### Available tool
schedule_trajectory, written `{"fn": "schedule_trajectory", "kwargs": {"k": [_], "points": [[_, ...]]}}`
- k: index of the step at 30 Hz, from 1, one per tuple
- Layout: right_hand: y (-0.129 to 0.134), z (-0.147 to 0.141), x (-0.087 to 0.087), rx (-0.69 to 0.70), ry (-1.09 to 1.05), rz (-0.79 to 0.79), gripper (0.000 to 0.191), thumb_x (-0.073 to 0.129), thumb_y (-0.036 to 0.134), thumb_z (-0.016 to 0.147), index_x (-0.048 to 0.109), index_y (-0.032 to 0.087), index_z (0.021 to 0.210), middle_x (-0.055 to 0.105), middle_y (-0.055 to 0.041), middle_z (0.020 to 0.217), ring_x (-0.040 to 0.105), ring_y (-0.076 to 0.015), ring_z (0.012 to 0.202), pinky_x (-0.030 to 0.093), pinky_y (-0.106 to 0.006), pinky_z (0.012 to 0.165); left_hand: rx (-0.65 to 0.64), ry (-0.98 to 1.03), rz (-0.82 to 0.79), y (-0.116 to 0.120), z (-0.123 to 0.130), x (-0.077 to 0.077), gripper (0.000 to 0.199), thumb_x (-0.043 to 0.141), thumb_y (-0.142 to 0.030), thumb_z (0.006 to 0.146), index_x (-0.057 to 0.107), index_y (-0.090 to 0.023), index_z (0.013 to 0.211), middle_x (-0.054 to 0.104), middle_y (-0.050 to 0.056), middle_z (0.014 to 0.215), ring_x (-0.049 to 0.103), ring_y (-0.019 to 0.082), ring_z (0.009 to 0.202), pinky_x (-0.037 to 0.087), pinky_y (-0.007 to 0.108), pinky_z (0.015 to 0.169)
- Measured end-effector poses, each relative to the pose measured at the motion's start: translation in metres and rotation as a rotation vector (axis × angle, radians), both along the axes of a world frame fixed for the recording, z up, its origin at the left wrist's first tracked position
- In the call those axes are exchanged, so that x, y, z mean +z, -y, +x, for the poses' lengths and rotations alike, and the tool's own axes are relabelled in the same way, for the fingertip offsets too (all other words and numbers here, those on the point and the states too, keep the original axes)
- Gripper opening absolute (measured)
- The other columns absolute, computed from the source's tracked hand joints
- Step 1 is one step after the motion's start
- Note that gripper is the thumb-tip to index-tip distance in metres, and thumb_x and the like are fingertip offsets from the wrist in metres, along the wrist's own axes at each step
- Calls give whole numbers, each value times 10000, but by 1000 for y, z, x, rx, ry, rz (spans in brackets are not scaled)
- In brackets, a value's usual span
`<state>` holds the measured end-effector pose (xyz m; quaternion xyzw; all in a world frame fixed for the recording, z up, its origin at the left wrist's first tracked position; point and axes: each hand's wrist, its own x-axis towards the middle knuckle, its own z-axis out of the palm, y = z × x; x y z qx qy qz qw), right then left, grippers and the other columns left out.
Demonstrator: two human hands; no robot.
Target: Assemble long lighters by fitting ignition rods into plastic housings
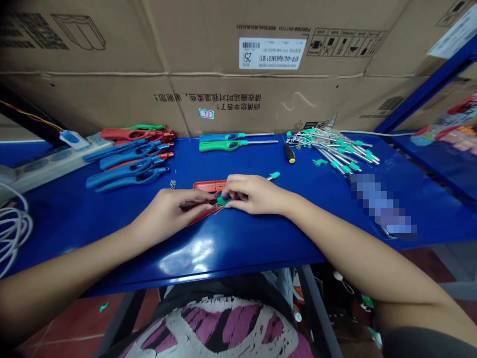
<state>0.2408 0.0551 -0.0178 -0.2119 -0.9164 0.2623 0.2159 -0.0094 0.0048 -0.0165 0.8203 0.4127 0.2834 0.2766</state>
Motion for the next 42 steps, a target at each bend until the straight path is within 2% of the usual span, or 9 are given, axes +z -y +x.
{"fn": "schedule_trajectory", "kwargs": {"k": [4, 9, 20, 23, 27, 31, 36, 39, 42], "points": [[0, 1, 1, 11, 18, 44, 142, 622, 266, 965, 657, 153, 1043, 633, -69, 994, 566, -111, 715, 464, -249, 666, -8, -48, 52, 0, 0, 1, 160, 651, -215, 920, 766, -199, 1029, 800, 31, 993, 757, 196, 846, 575, 288, 795], [2, 0, 3, -7, 150, 234, 190, 544, 299, 1012, 658, 173, 1094, 665, -84, 1089, 632, -168, 895, 445, -259, 677, 9, -30, 37, 0, 0, 1, 170, 644, -220, 922, 766, -196, 1038, 797, 37, 1005, 758, 206, 867, 581, 301, 823], [10, -3, 8, -50, 327, 454, 182, 502, 301, 1023, 628, 169, 1019, 642, -64, 1031, 554, -141, 711, 313, -258, 548, 41, 175, -87, 5, 6, 0, 150, 689, -188, 874, 616, -191, 1005, 758, 1, 920, 752, 153, 854, 622, 261, 830], [12, -5, 9, -111, 325, 418, 190, 567, 344, 995, 598, 165, 1050, 634, -84, 1076, 579, -155, 730, 350, -259, 559, 46, 183, -69, 6, 7, 0, 146, 675, -173, 877, 614, -187, 1009, 749, 7, 938, 748, 148, 864, 624, 267, 838], [11, -6, 9, -189, 318, 375, 423, 623, 464, 957, 540, 175, 1254, 671, -102, 1176, 662, -213, 884, 404, -273, 588, 52, 187, -74, 6, 7, 0, 160, 667, -148, 867, 620, -179, 1017, 746, 16, 946, 746, 149, 873, 628, 264, 830], [9, -5, 4, -149, 350, 438, 321, 529, 454, 1014, 627, 199, 1184, 735, -63, 1093, 693, -210, 906, 422, -278, 622, 52, 208, -91, 6, 7, 0, 140, 665, -143, 865, 626, -178, 994, 733, 8, 911, 739, 140, 841, 627, 244, 792], [12, -6, 5, -129, 357, 497, 380, 501, 467, 1024, 648, 207, 1259, 729, -80, 1129, 693, -202, 872, 414, -269, 597, 67, 212, -111, 4, 7, 0, 155, 672, -153, 868, 638, -179, 1017, 753, 15, 924, 745, 150, 844, 626, 255, 788], [11, -1, 16, -162, 345, 391, 438, 515, 506, 1007, 626, 211, 1311, 704, -96, 1159, 678, -200, 860, 432, -267, 627, 62, 157, -110, 0, 5, -1, 148, 659, -176, 892, 662, -176, 1040, 779, 30, 951, 755, 167, 864, 625, 280, 808], [6, 13, 30, -186, 312, 205, 334, 511, 426, 1020, 679, 196, 1194, 695, -83, 1098, 649, -178, 845, 443, -268, 682, 41, 66, 7, -4, 2, -3, 162, 642, -182, 912, 696, -169, 1064, 784, 51, 1023, 752, 185, 927, 611, 316, 871]]}}
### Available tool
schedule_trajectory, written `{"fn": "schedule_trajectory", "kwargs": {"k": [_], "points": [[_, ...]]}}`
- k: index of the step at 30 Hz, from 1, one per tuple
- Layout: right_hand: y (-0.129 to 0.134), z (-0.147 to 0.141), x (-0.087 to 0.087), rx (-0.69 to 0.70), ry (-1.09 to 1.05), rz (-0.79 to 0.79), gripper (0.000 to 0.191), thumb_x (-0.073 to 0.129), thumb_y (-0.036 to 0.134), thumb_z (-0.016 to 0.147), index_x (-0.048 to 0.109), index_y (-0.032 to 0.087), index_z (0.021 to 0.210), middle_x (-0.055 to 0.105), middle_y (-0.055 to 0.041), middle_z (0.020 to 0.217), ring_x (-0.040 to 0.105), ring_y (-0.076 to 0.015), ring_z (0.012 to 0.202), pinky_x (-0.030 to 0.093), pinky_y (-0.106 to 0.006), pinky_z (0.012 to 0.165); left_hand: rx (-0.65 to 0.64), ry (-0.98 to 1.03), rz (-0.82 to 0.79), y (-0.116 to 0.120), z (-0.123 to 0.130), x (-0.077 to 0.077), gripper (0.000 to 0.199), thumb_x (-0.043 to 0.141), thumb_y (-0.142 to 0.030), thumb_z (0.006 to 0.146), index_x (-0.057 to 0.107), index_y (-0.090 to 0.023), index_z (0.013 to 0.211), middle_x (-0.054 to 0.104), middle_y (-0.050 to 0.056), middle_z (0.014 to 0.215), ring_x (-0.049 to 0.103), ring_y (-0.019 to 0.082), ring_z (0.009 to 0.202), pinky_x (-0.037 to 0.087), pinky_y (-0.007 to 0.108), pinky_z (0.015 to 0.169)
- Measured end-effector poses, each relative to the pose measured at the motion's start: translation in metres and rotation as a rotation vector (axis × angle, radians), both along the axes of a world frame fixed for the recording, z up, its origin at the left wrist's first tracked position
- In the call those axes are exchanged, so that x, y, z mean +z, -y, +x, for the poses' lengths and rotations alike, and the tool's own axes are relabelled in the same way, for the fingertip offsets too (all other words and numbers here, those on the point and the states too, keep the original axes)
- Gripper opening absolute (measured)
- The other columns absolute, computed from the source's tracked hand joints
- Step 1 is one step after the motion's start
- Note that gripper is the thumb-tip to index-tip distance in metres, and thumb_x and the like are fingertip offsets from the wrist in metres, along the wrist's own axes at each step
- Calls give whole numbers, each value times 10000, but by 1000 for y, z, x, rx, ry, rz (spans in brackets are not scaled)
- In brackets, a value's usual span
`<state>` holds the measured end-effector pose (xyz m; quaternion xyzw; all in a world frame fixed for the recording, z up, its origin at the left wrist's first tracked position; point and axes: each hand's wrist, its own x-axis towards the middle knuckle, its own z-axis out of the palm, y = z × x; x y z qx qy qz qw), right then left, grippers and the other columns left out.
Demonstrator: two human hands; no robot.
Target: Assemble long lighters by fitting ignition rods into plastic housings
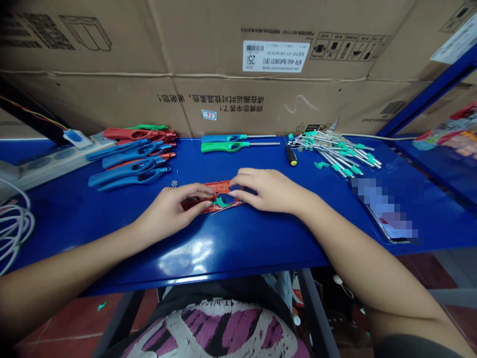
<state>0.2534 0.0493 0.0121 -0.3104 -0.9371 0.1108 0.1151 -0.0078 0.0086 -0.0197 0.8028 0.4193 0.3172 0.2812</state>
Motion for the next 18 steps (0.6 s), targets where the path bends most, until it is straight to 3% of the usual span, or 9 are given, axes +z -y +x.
{"fn": "schedule_trajectory", "kwargs": {"k": [4, 11, 14, 18], "points": [[-11, 17, 9, 28, 44, -217, 260, 645, 408, 937, 728, 183, 1038, 699, -63, 985, 615, -166, 804, 433, -269, 688, -45, -94, 159, -3, -2, -4, 210, 609, -175, 942, 725, -152, 1115, 770, 82, 1111, 729, 207, 1018, 584, 351, 934], [-17, 14, 2, -77, 7, -419, 240, 677, 388, 897, 723, 160, 841, 688, -36, 793, 565, -133, 663, 403, -261, 623, -53, -105, 180, -3, 0, -8, 249, 592, -170, 958, 728, -162, 1166, 776, 76, 1091, 719, 211, 1006, 583, 357, 916], [-14, 11, 1, -126, -5, -419, 207, 689, 359, 878, 709, 156, 845, 671, -30, 771, 561, -129, 647, 404, -254, 612, -52, -97, 177, -3, 0, -10, 254, 591, -169, 960, 726, -165, 1176, 776, 74, 1100, 717, 211, 1005, 585, 357, 903], [-9, 11, 3, -83, -17, -456, 135, 596, 233, 913, 654, 157, 1007, 671, -45, 905, 550, -98, 596, 410, -241, 584, -67, -65, 182, -5, -1, -14, 252, 609, -177, 957, 714, -160, 1186, 769, 79, 1135, 720, 208, 1028, 581, 346, 911]]}}
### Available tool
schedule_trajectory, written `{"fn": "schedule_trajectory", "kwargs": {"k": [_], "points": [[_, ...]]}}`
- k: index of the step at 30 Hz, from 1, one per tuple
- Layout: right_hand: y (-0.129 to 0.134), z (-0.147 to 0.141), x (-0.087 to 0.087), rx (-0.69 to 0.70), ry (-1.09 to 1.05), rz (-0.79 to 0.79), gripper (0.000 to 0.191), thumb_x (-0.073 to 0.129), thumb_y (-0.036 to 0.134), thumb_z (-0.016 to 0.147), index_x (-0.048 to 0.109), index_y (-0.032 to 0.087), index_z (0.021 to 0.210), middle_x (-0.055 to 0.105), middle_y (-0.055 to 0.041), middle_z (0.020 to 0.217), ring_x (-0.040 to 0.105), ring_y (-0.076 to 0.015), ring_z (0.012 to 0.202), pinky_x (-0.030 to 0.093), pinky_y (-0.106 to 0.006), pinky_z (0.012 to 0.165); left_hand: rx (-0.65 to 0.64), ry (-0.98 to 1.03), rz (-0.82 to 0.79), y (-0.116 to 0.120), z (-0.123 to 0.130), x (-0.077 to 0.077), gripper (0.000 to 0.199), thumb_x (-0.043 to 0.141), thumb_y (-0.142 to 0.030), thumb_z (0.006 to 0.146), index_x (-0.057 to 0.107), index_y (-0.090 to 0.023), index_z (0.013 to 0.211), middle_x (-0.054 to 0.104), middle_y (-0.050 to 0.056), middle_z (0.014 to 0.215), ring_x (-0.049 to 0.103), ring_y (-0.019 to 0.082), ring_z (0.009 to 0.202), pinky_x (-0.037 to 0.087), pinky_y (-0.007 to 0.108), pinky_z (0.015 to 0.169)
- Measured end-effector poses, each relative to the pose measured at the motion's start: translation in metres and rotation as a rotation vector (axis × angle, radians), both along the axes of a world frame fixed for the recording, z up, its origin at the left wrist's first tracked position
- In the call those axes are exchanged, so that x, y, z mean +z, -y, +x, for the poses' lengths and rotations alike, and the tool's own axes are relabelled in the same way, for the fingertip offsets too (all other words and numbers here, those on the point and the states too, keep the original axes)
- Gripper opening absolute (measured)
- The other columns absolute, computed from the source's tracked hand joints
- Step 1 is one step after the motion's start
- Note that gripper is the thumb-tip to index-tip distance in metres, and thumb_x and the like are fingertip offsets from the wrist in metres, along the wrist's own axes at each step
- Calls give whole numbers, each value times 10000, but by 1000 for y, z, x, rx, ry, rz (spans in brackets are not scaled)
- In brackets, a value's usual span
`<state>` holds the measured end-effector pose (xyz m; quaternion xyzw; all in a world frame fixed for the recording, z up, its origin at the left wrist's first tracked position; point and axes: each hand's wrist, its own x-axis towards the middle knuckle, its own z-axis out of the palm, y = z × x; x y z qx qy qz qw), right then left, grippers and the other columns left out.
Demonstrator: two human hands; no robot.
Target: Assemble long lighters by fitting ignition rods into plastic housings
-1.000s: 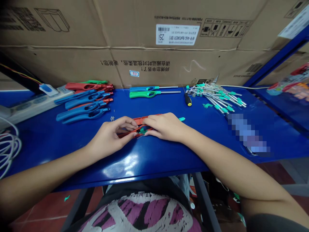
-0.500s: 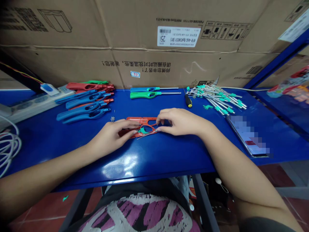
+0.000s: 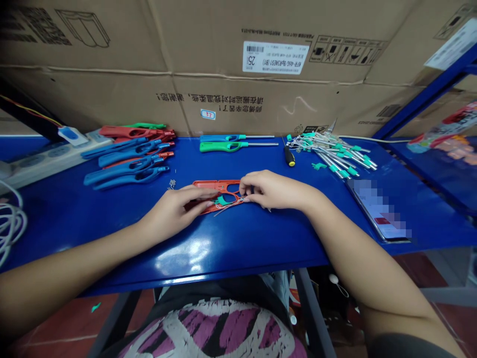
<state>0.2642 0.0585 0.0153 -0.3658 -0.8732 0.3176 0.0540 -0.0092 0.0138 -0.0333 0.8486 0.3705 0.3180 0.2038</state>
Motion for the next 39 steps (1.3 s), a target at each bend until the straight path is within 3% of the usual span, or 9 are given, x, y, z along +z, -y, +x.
{"fn": "schedule_trajectory", "kwargs": {"k": [7, 13, 20, 29, 32, 39], "points": [[6, -9, -5, 118, -112, 125, 132, 644, 233, 905, 628, 170, 1020, 601, -35, 949, 511, -97, 649, 412, -236, 609, -46, -65, 78, 1, 0, -2, 306, 532, -180, 997, 672, -161, 1269, 746, 107, 1089, 692, 219, 994, 585, 383, 881], [7, -16, -11, 175, -145, 159, 72, 639, 170, 901, 627, 173, 972, 611, -36, 982, 513, -97, 681, 418, -239, 647, -71, -183, 87, 7, 0, 4, 360, 451, -156, 1012, 622, -144, 1328, 692, 155, 1164, 648, 248, 1111, 570, 418, 945], [5, -13, -11, 168, -135, 139, 71, 654, 221, 918, 627, 157, 905, 594, -16, 892, 504, -91, 667, 406, -224, 610, -89, -302, 70, 15, 2, 13, 384, 449, -204, 1020, 576, -120, 1372, 698, 151, 1093, 649, 268, 1047, 563, 439, 933], [2, -8, -7, 200, -194, 86, 151, 610, 257, 941, 636, 138, 851, 594, -39, 899, 492, -83, 638, 422, -236, 617, -101, -415, 98, 23, 1, 8, 487, 395, -96, 994, 413, -80, 1481, 651, 200, 1232, 568, 288, 1213, 555, 434, 954], [1, -10, -9, 191, -191, 119, 185, 593, 264, 952, 636, 148, 815, 612, -43, 873, 513, -101, 675, 428, -244, 643, -120, -387, 77, 22, 1, 7, 471, 389, -68, 981, 450, -101, 1447, 647, 185, 1246, 555, 270, 1228, 552, 423, 971], [2, -11, -11, 127, -155, 125, 93, 631, 205, 903, 674, 145, 959, 659, -36, 892, 513, -75, 598, 427, -216, 582, -128, -342, 40, 22, 2, 12, 454, 421, -52, 958, 552, -161, 1378, 618, 154, 1378, 559, 271, 1232, 528, 465, 1018]]}}
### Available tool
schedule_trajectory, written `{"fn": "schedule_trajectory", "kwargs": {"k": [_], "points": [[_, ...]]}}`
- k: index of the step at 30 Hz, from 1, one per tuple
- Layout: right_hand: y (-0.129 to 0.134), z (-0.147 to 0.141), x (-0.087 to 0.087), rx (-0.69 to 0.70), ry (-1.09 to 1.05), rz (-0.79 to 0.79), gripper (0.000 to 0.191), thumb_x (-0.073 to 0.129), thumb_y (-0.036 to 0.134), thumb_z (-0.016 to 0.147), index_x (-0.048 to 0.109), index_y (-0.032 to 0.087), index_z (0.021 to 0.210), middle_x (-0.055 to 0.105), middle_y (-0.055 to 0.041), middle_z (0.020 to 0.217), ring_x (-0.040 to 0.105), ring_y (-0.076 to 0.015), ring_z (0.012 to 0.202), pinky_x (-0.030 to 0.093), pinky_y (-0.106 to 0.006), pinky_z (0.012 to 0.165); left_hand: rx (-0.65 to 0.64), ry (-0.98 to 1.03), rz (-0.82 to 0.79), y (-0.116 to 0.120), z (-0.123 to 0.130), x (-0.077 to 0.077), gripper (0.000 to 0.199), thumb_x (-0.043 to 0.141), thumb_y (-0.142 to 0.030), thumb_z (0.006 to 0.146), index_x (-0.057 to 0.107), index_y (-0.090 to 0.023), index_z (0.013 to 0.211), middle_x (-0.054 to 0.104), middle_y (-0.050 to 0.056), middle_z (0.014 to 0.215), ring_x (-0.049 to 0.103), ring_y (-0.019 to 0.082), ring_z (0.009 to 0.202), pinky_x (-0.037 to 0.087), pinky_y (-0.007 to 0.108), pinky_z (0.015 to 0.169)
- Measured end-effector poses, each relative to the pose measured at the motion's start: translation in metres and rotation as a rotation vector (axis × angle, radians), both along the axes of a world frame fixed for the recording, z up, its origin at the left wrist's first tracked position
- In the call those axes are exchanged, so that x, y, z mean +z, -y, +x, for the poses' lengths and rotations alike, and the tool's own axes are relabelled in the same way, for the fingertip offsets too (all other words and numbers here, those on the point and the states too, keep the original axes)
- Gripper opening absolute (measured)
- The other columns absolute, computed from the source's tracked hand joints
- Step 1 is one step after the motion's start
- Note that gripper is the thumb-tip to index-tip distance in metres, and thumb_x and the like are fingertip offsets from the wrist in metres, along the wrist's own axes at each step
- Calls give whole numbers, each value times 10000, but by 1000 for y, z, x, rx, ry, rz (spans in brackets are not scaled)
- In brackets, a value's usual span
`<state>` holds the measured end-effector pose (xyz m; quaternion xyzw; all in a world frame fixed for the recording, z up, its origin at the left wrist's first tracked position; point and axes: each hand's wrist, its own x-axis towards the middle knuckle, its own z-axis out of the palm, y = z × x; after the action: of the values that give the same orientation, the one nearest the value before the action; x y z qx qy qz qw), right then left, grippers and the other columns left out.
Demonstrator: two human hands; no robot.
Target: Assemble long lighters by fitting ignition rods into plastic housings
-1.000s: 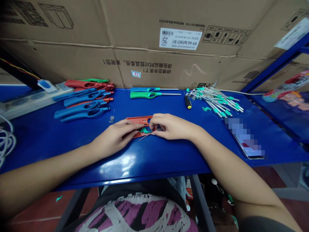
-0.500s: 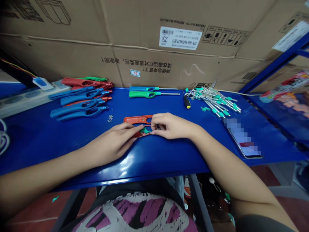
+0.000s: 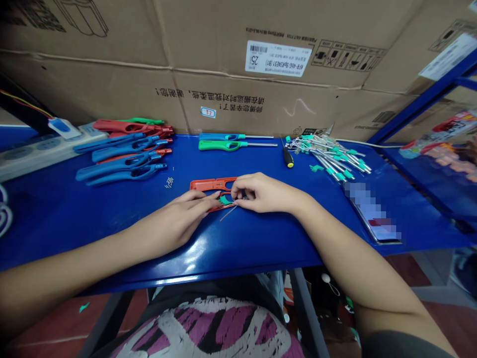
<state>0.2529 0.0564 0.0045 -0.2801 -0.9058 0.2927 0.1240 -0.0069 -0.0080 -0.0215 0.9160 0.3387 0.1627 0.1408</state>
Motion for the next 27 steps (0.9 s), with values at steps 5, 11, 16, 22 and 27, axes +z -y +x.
{"fn": "schedule_trajectory", "kwargs": {"k": [5, 11, 16, 22, 27], "points": [[2, -2, 3, 31, 18, 101, 118, 621, 227, 935, 701, 159, 881, 699, -52, 875, 606, -123, 708, 460, -249, 674, -13, -37, -9, -1, -1, -2, 534, 428, -28, 934, 530, -208, 1426, 576, 126, 1451, 526, 266, 1263, 491, 489, 1066], [7, -8, 4, 57, 79, 211, 163, 574, 205, 957, 698, 156, 862, 706, -67, 864, 636, -159, 763, 468, -275, 707, -26, 8, 29, -2, -1, -8, 594, 432, 9, 903, 509, -216, 1447, 553, 109, 1479, 503, 258, 1258, 494, 461, 1066], [7, -7, 4, 83, 50, 186, 178, 558, 205, 973, 702, 161, 878, 715, -66, 864, 647, -162, 785, 474, -278, 735, -13, 40, 3, -2, 0, -5, 572, 436, 12, 896, 554, -217, 1407, 562, 117, 1473, 520, 253, 1248, 509, 458, 1055], [6, -8, 6, 79, 80, 179, 159, 575, 186, 966, 700, 159, 872, 713, -64, 868, 646, -165, 799, 470, -282, 747, -20, 46, -4, -2, 1, -4, 537, 422, 10, 913, 569, -209, 1381, 590, 131, 1432, 523, 264, 1252, 522, 472, 1039], [7, -7, 6, 82, 91, 183, 154, 567, 166, 966, 708, 146, 906, 715, -77, 904, 649, -177, 832, 483, -293, 771, 47, 76, 9, -1, 0, -1, 383, 451, -100, 992, 560, -172, 1352, 677, 135, 1234, 641, 244, 1119, 573, 387, 937]]}}
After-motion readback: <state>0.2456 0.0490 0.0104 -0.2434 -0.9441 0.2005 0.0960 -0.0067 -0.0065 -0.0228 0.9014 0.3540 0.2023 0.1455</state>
